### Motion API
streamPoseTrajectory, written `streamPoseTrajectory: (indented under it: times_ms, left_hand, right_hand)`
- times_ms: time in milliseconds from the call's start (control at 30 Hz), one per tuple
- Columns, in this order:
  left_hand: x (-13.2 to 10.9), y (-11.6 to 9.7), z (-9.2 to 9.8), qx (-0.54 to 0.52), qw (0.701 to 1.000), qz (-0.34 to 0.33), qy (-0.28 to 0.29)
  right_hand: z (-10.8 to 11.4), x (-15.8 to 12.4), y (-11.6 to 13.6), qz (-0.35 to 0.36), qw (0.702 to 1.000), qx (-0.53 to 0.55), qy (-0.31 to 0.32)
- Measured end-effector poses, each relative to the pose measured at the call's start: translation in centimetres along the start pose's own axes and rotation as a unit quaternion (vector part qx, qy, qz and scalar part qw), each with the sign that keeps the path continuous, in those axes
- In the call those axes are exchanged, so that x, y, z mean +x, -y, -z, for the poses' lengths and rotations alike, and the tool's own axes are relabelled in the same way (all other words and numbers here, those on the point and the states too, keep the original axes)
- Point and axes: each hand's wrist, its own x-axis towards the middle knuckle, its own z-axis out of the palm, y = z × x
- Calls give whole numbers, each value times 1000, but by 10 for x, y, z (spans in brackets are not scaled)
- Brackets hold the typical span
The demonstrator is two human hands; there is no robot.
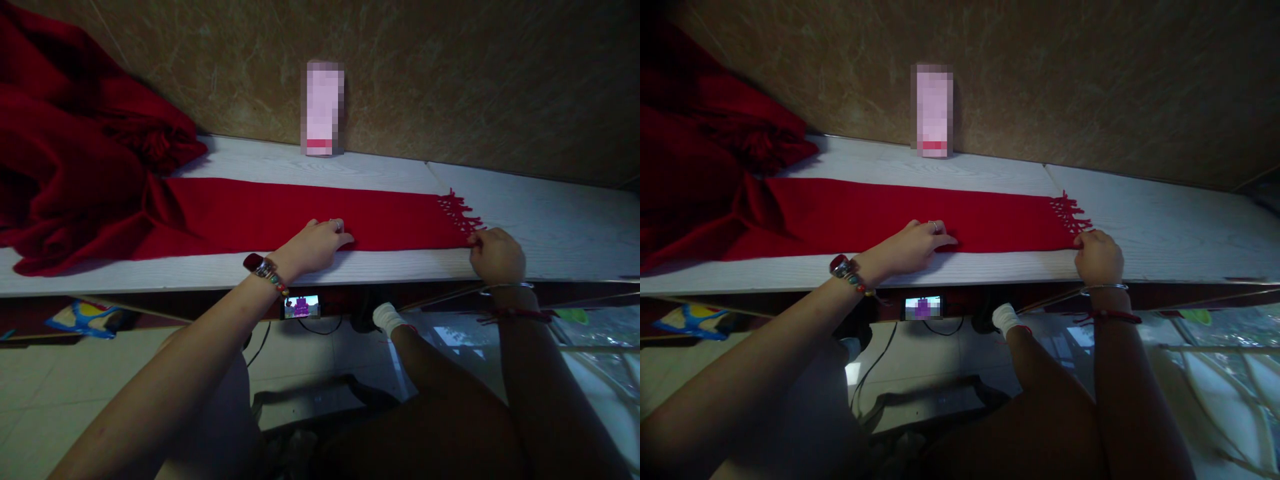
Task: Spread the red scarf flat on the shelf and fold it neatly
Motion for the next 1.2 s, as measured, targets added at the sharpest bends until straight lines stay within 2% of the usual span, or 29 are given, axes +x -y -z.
streamPoseTrajectory:
  times_ms: [100,167,267,367,467,567,733,867,967,1067,1200]
  left_hand:
    - [1,1,4,-28,1000,-11,8]
    - [2,2,9,-47,999,-15,-5]
    - [4,2,14,-53,997,5,-61]
    - [7,3,11,-33,992,57,-105]
    - [7,4,-1,-14,991,94,-92]
    - [6,5,-10,-9,994,95,-49]
    - [2,5,-8,-3,993,116,33]
    - [2,6,-5,-7,992,113,61]
    - [1,9,-5,-4,995,92,41]
    - [0,11,-4,9,999,42,-2]
    - [1,7,-1,32,998,-29,-35]
  right_hand:
    - [5,2,0,9,999,-33,16]
    - [14,7,7,16,999,-40,-3]
    - [29,16,35,49,998,11,-47]
    - [33,24,76,105,988,109,-27]
    - [25,26,113,155,972,176,10]
    - [13,24,130,198,957,207,41]
    - [6,19,122,225,943,232,77]
    - [9,14,108,225,944,230,77]
    - [14,11,100,240,940,227,83]
    - [19,10,94,268,933,216,102]
    - [24,11,94,294,938,144,116]
